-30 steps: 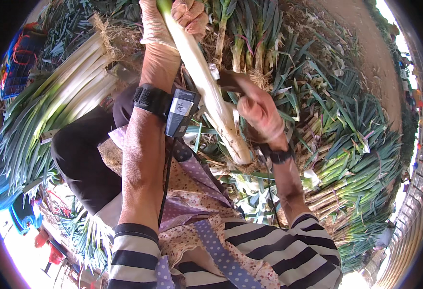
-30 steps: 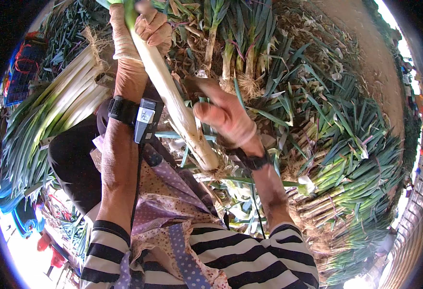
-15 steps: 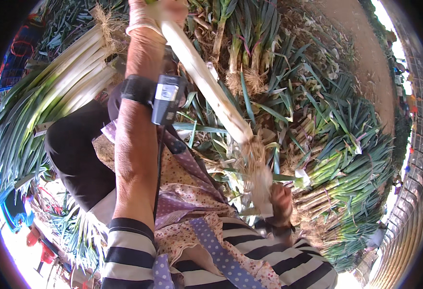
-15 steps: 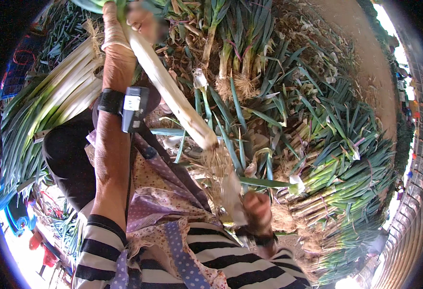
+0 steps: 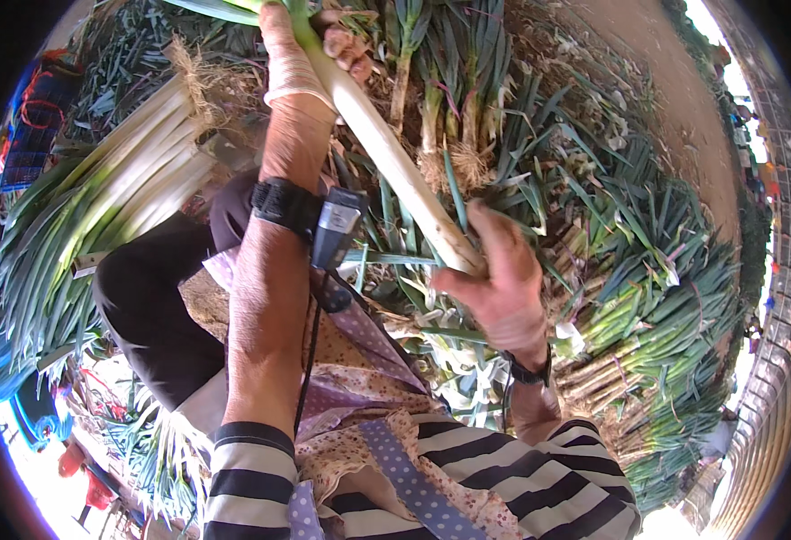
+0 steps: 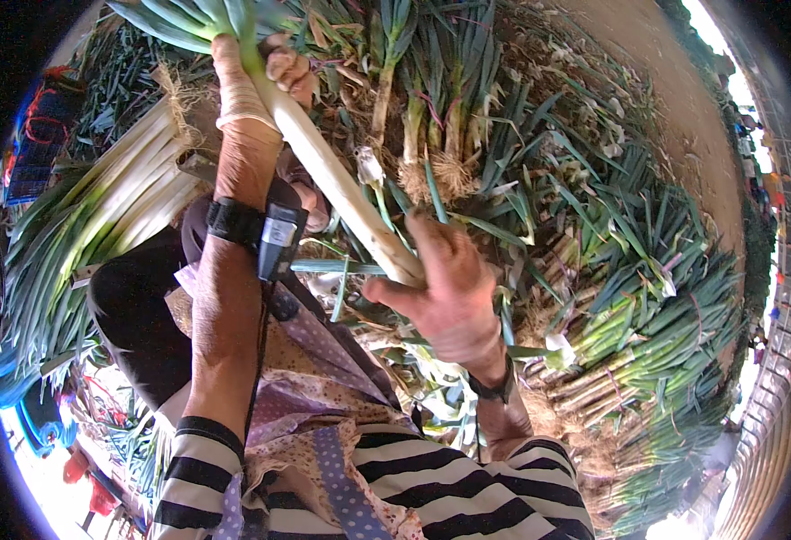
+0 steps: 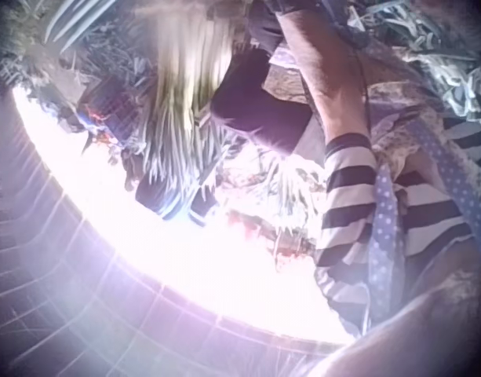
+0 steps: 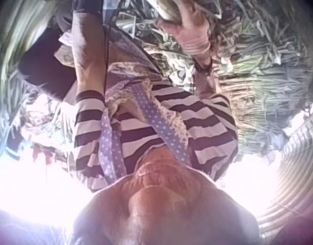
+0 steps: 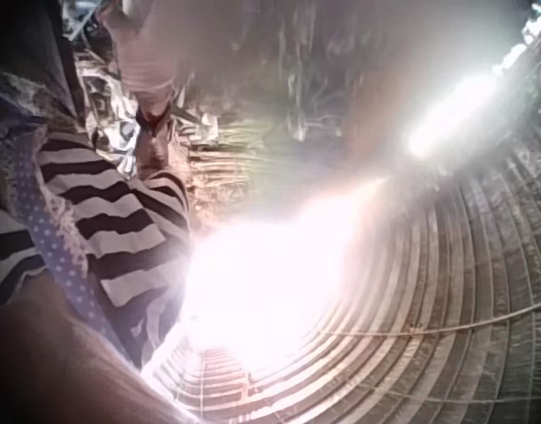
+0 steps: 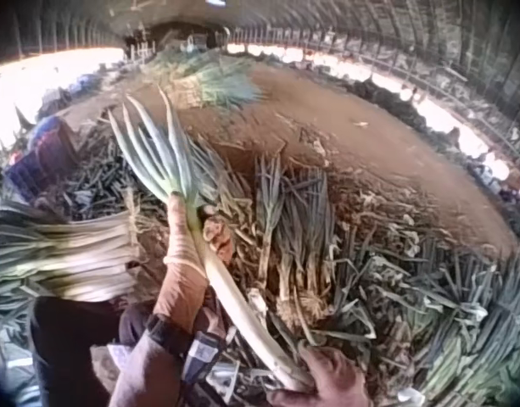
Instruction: Cleaning, trimming, and bundling leeks in an agricultural setting.
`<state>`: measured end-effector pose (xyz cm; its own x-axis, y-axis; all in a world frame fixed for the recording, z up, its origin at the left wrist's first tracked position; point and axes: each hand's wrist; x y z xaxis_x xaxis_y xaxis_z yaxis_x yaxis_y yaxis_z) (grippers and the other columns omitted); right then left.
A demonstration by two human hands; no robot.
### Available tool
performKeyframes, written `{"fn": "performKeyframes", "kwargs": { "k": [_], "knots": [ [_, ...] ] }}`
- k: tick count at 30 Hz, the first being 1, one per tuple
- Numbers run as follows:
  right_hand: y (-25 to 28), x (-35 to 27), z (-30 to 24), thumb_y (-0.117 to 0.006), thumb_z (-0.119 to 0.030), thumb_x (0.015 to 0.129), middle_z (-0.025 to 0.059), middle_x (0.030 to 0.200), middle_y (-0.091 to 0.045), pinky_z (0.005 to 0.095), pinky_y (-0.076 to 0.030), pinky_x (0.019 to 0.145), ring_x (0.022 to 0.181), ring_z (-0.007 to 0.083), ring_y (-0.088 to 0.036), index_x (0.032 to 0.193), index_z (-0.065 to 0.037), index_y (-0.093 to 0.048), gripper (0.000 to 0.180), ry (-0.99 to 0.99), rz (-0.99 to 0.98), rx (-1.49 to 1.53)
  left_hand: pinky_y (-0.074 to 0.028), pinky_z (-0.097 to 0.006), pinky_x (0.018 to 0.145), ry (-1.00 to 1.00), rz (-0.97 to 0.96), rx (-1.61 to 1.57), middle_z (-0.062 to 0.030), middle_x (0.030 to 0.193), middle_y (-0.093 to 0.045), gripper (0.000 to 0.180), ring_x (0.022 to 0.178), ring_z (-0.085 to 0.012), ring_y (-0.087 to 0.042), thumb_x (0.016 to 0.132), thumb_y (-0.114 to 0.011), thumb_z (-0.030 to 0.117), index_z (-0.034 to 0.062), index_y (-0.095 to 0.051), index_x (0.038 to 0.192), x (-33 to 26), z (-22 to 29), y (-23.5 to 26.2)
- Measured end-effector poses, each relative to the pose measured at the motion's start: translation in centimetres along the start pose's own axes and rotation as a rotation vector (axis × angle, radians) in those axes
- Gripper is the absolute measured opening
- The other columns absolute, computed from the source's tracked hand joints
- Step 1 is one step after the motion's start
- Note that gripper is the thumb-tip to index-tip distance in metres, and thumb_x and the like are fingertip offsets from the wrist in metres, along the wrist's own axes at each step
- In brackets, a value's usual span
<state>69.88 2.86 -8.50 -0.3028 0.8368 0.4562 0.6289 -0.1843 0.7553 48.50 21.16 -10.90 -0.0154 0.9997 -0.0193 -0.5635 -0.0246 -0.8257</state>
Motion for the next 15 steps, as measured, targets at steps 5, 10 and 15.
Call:
{"fn": "performKeyframes", "kwargs": {
  "k": [5, 10, 15],
  "knots": [
    [-1.9, -0.5, 1.6, -0.066, -0.035, 0.084, 0.0101, 0.090, -0.063, 0.0253, -0.054, 0.054, 0.061, 0.0164, -0.060, 0.114, -0.010, -0.058, 0.040, -0.894, -0.364, 0.889, -0.034, -0.029, 0.049, -0.058, 0.133, -0.105, -0.0009, 0.065, -0.041, 0.051, 0.055, -0.0144, -0.037, 0.082, -0.058, 0.055, 0.0053, -0.049, 0.090, -1.1, 0.1, -2.9],
    [-7.0, -8.7, 6.9, -0.065, -0.038, 0.083, 0.0102, 0.089, -0.066, 0.0301, -0.049, 0.069, 0.076, 0.0154, -0.062, 0.116, -0.009, -0.059, 0.044, -0.444, -0.236, 0.085, -0.035, -0.028, 0.049, 0.010, -0.219, -0.111, 0.0015, 0.066, -0.044, 0.053, 0.057, -0.0118, -0.041, 0.081, -0.065, 0.051, 0.0037, -0.051, 0.101, 0.2, 0.4, 1.3],
    [-4.6, -17.6, 11.4, -0.071, -0.036, 0.073, 0.0114, 0.098, -0.067, 0.0337, -0.048, 0.078, 0.084, 0.0212, -0.063, 0.117, -0.008, -0.060, 0.053, -1.401, -0.267, 0.093, -0.033, -0.029, 0.046, -0.046, -0.136, 0.046, 0.0025, 0.060, -0.042, 0.061, 0.051, -0.0113, -0.039, 0.081, -0.059, 0.059, 0.0036, -0.052, 0.106, 0.5, -0.4, 0.9]
  ]
}}
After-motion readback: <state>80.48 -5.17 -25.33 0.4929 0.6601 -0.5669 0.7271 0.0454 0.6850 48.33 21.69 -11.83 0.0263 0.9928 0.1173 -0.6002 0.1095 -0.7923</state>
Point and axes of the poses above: each hand's wrist, its own x-axis towards the middle knuckle, its own y-axis out of the back of the hand, z = x × y
